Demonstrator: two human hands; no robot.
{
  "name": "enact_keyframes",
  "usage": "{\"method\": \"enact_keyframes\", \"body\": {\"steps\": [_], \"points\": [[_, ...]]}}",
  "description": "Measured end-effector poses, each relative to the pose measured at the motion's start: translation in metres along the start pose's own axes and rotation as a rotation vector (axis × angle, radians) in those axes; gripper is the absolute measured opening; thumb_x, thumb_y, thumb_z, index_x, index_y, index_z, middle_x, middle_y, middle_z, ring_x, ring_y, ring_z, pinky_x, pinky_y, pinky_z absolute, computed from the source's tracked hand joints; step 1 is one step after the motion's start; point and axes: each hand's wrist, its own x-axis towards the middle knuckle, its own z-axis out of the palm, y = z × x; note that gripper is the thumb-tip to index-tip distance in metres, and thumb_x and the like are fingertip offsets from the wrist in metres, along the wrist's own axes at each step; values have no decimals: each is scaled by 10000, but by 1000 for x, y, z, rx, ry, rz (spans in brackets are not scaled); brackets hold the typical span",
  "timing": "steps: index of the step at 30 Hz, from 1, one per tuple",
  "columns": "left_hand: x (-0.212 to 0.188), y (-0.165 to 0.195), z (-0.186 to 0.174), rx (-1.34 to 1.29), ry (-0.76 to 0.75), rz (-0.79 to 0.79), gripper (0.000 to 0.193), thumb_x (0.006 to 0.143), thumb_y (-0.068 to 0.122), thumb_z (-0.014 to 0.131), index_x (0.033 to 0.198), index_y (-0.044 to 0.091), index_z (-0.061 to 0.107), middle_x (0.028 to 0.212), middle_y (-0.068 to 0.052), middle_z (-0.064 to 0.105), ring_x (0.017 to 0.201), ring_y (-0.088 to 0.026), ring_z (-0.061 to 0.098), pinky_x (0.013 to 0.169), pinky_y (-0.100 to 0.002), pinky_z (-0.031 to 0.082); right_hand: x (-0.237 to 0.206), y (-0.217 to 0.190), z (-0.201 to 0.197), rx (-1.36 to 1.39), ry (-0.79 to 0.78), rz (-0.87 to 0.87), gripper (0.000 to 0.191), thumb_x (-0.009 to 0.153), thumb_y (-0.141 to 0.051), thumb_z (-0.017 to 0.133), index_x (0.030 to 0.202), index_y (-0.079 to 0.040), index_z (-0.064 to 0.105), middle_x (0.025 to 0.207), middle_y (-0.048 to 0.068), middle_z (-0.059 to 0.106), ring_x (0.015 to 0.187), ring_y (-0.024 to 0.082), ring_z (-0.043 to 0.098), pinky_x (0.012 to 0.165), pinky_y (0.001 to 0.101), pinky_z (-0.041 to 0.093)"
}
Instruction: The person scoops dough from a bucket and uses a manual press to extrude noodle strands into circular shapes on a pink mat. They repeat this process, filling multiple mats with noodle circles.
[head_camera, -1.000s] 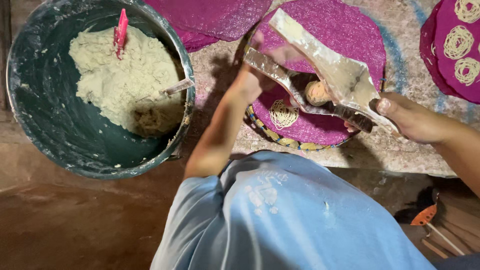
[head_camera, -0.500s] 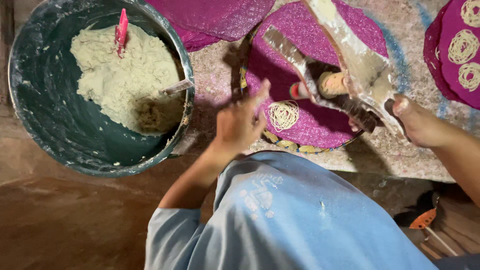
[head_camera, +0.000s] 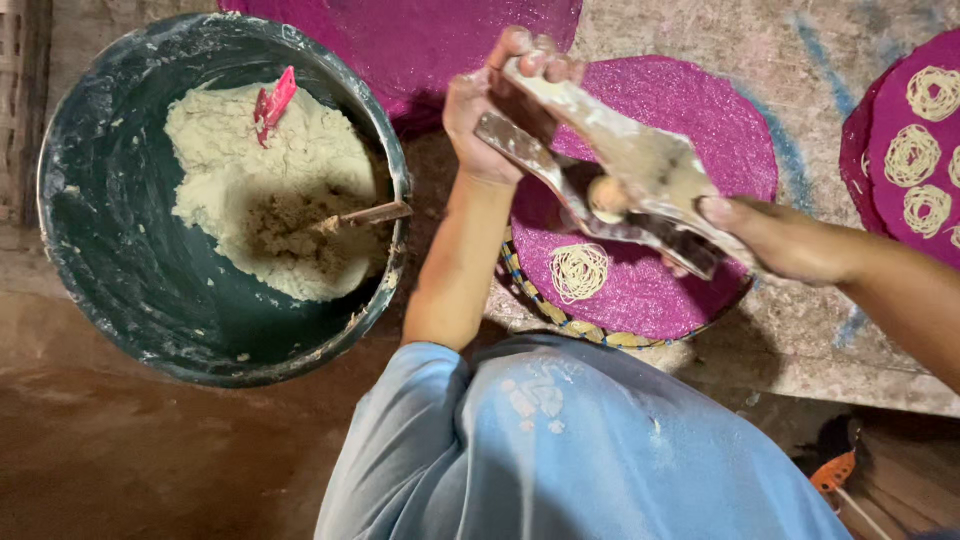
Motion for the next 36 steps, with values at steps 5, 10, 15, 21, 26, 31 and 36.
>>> {"method": "enact_keyframes", "body": {"steps": [5, 10, 15, 21, 26, 31, 36], "points": [[-5, 7, -22, -11, 57, 51, 272, 956, 391, 552, 1047, 134, 559, 961, -24, 591, 987, -196, 606, 1007, -413, 477, 5, -40, 18, -3, 49, -69, 938, 902, -776, 235, 1254, -19, 661, 1132, 166, 737, 1046, 281, 723, 926, 398, 564], [9, -16, -18, -60, 23, 122, 336, 984, 478, 540, 1031, 146, 557, 956, -33, 580, 966, -207, 608, 978, -400, 489, -13, -68, 2, -114, 164, 163, 864, 936, -747, 269, 1166, -52, 728, 972, 168, 744, 893, 296, 726, 743, 460, 612], [18, 14, -15, -9, -1, 40, 329, 977, 460, 544, 1020, 134, 558, 939, -3, 575, 973, -178, 600, 933, -386, 503, 4, -69, 14, 2, 152, -93, 786, 956, -673, 293, 1200, -23, 662, 971, 147, 777, 894, 253, 748, 802, 394, 602], [5, -4, -11, -9, -13, 94, 291, 1008, 426, 498, 1051, 146, 565, 971, -19, 563, 995, -191, 594, 972, -386, 498, -4, -52, 1, -97, 109, -88, 828, 955, -677, 249, 1137, -4, 696, 861, 110, 730, 777, 227, 741, 684, 356, 621], [26, -3, -15, 6, 124, 114, 402, 1008, 425, 441, 1123, 79, 609, 1007, -52, 591, 1079, -256, 617, 970, -442, 506, 3, -47, -15, -194, 326, 123, 770, 1034, -643, 375, 1503, -72, 592, 773, 228, 675, 655, 364, 626, 551, 450, 531], [11, 18, -7, 419, 616, -322, 678, 985, 536, 295, 1314, 17, 581, 1174, -152, 680, 1067, -265, 683, 956, -416, 568, 13, -42, -13, -22, 231, -364, 763, 987, -640, 382, 1318, 7, 616, 962, 114, 759, 890, 207, 722, 804, 358, 565], [-32, 5, -9, 948, 652, -705, 532, 1122, 378, 77, 1587, 187, 251, 1153, -164, 727, 699, -185, 475, 547, -285, 412, 23, -39, -12, 82, 233, -360, 718, 1009, -621, 370, 1236, 12, 620, 979, 145, 751, 909, 235, 737, 845, 392, 577]]}}
